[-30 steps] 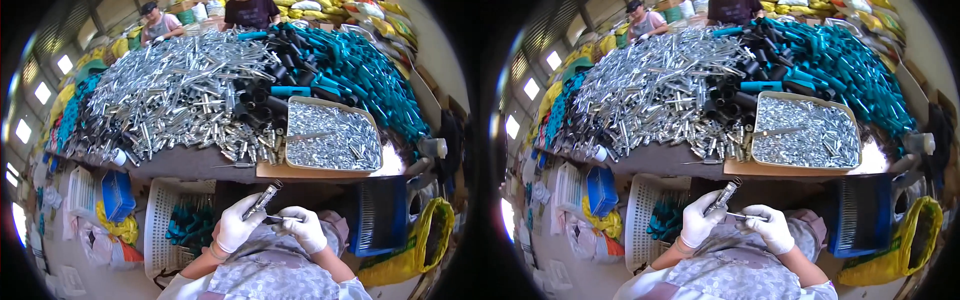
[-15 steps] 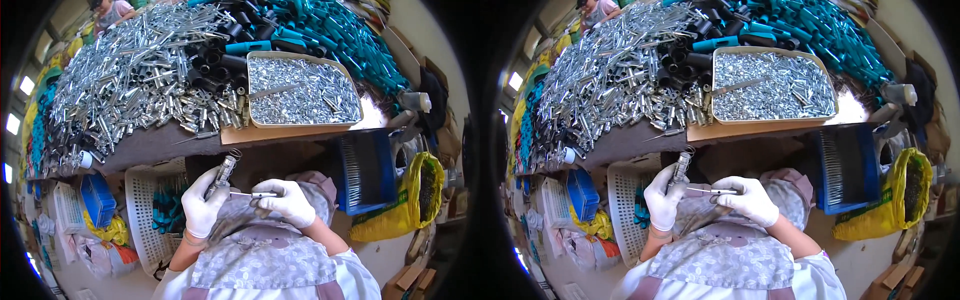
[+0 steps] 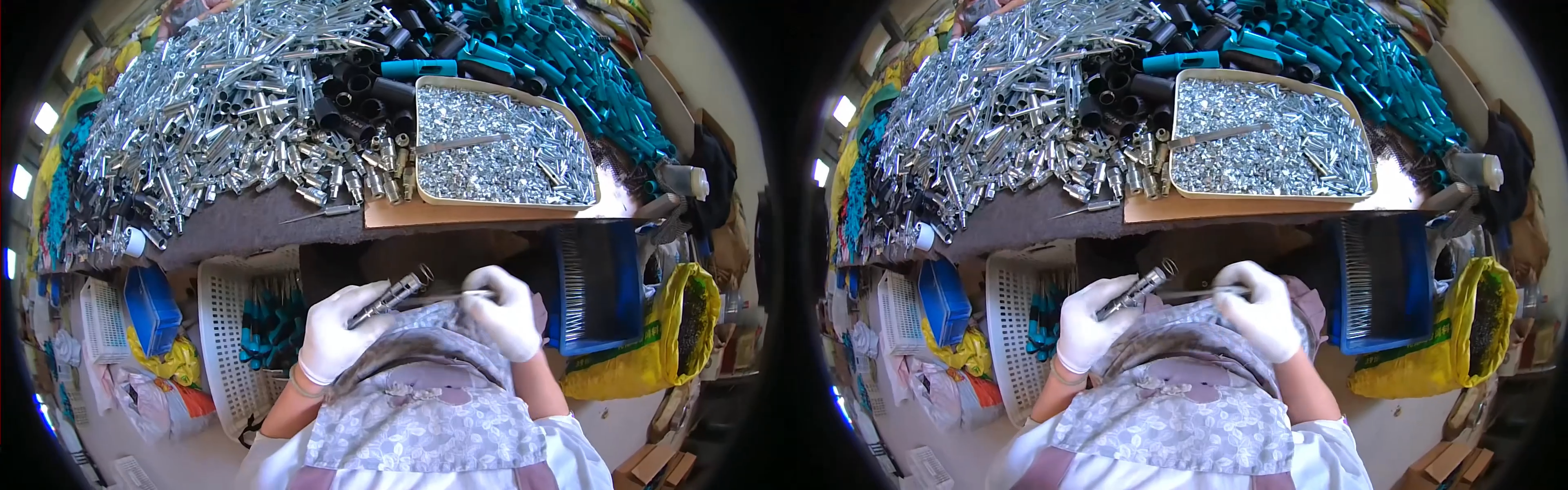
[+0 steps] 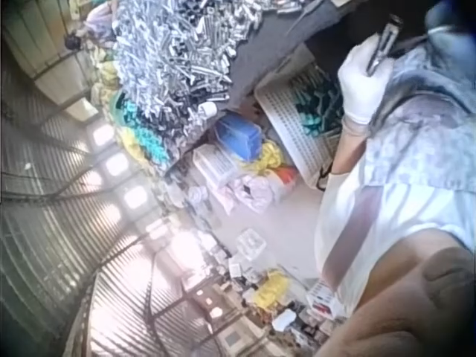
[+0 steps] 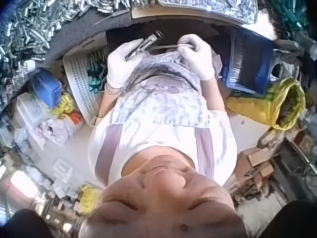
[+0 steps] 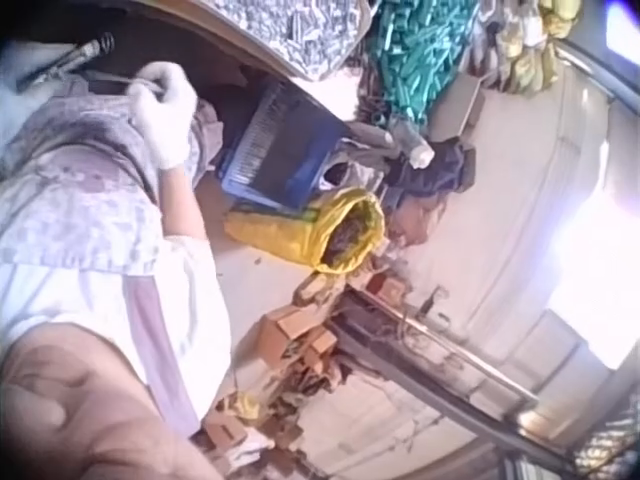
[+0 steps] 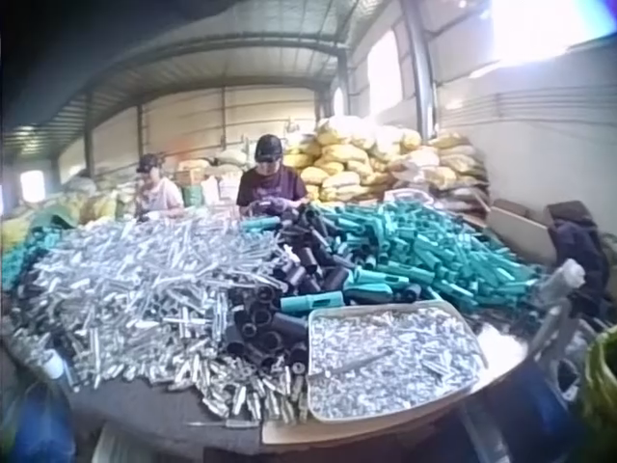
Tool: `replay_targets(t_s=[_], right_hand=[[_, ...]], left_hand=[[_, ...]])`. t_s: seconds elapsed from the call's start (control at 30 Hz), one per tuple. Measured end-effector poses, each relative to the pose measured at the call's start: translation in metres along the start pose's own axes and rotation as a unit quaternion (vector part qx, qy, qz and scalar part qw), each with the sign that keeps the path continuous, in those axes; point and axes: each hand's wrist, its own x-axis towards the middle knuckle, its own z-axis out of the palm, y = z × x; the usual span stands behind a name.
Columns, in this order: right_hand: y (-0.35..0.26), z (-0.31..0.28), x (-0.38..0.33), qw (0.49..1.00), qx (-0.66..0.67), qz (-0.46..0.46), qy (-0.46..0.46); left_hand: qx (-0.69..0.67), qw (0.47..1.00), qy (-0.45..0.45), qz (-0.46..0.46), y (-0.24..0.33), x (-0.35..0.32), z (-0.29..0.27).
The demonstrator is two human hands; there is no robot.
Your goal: Assembling screwdriver handles and shafts at a factory workbench.
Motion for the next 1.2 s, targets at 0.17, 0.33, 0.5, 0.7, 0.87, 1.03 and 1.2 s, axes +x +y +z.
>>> replay_targets(t_s=[0.17, 0.33, 0.5, 0.7, 0.87, 1.03, 1.2], right_hand=[[-0.011, -0.045, -0.003, 0.997, 0.033, 0.023, 0.063], [-0.02, -0.049, -0.001, 0.999, -0.003, 0.03, -0.013], [-0.03, -0.036, 0.001, 0.991, 0.016, 0.091, -0.095], [-0.022, -0.026, 0.006, 0.986, 0.057, 0.08, -0.134], [-0.022, -0.028, 0.01, 0.988, 0.038, 0.065, -0.134], [-0.027, -0.028, 0.011, 0.988, 0.038, 0.076, -0.127], [-0.029, -0.031, 0.012, 0.985, 0.016, 0.083, -0.149]], left_hand=[[0.002, 0.999, -0.042, 0.021, -0.008, -0.003, -0.002], [0.029, 0.994, -0.058, 0.087, -0.007, -0.002, 0.006], [0.018, 0.994, -0.065, 0.089, 0.003, -0.001, 0.01], [0.012, 0.995, -0.066, 0.076, 0.005, 0.001, 0.011], [-0.005, 0.989, -0.062, 0.136, 0.001, 0.006, 0.011], [-0.002, 0.99, -0.069, 0.119, -0.001, 0.01, 0.012], [0.003, 0.989, -0.076, 0.125, -0.004, 0.012, 0.014]])
